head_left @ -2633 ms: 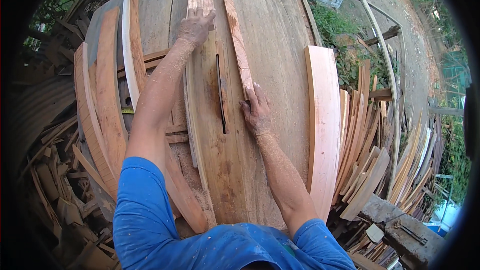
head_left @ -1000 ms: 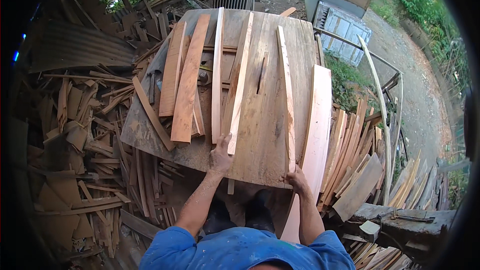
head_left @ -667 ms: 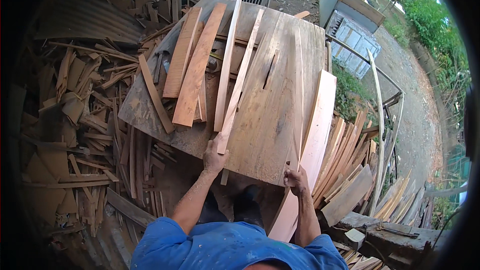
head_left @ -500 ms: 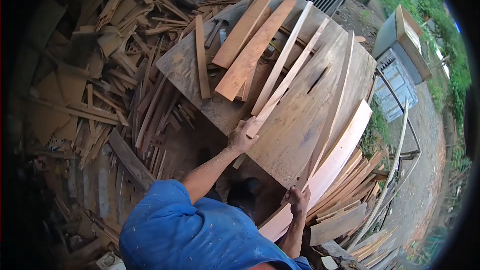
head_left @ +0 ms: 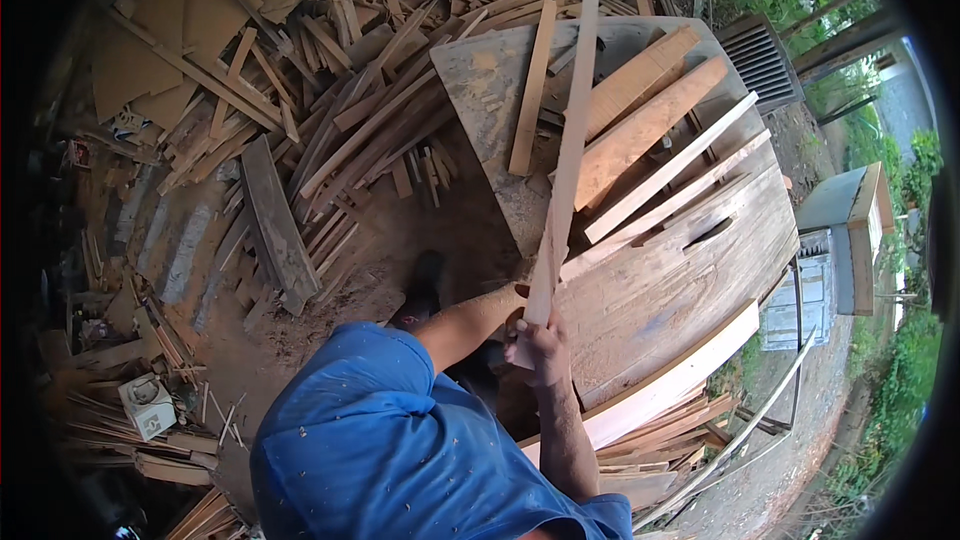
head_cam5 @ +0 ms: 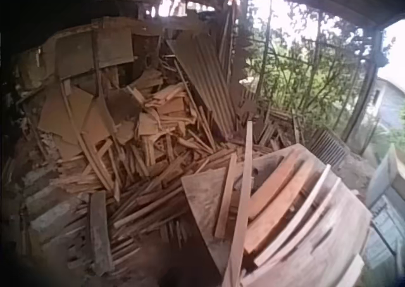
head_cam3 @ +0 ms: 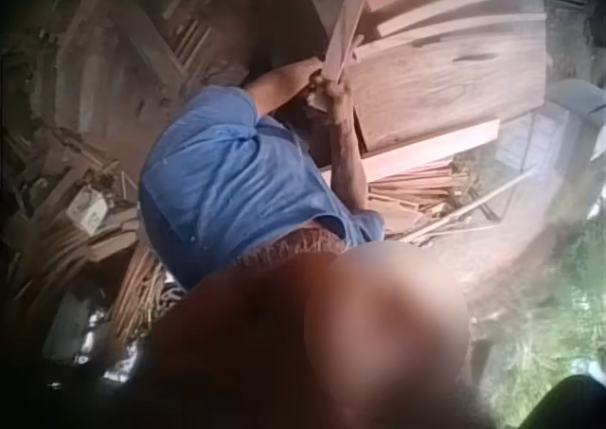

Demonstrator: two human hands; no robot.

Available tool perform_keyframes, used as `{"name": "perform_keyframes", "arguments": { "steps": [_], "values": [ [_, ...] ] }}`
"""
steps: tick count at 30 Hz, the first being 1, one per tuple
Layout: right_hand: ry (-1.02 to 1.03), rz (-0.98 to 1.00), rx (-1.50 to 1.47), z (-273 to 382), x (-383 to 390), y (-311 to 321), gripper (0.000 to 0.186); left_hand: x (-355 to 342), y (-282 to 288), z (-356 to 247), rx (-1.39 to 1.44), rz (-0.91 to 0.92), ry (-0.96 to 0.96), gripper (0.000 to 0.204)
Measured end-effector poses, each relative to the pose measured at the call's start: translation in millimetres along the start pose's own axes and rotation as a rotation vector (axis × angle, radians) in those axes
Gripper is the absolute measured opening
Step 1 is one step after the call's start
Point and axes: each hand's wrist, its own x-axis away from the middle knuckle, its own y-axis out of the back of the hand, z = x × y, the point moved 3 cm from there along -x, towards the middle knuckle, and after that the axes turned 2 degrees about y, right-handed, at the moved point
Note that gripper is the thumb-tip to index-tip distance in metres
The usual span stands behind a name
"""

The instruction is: The person uses a table saw to cut various wooden boards into thinner strips, handling the boards by hand and moving them across the blade.

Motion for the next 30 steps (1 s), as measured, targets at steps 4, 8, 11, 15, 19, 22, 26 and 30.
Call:
{"name": "perform_keyframes", "arguments": {
  "steps": [4,8,11,15,19,22,26,30],
  "values": [
    [-0.143,0.029,0.035,-33.4,-94.3,-82.1,0.032,65.2,14.4,59.1,0.129,0.057,0.047,0.038],
    [-0.202,0.067,0.031,-101.1,-178.9,-154.7,0.029,139.1,37.0,158.9,0.211,0.172,0.167,0.037],
    [-0.219,0.083,-0.084,-151.5,-219.7,-239.1,0.023,219.8,70.3,254.5,0.131,0.225,0.298,0.036],
    [-0.267,0.284,0.618,-211.3,-296.7,-216.4,0.072,236.5,139.2,265.7,-0.064,0.56,0.581,0.054],
    [-0.376,0.675,0.954,-240.7,-268.9,-180.7,0.087,266.6,137.3,289.8,-0.146,0.656,0.495,0.045],
    [-0.101,0.555,0.961,-198.2,-212.8,-89.6,0.073,250.3,120.8,281.2,-0.03,0.771,0.394,0.049],
    [-0.003,-0.355,0.475,-108.6,-65.0,88.9,0.048,196.6,89.5,224.6,-0.182,1.039,0.153,0.055],
    [0.215,-1.573,1.015,-138.9,156.6,249.4,0.052,159.3,44.5,144.5,-0.21,1.116,-0.03,0.053]
  ]
}}
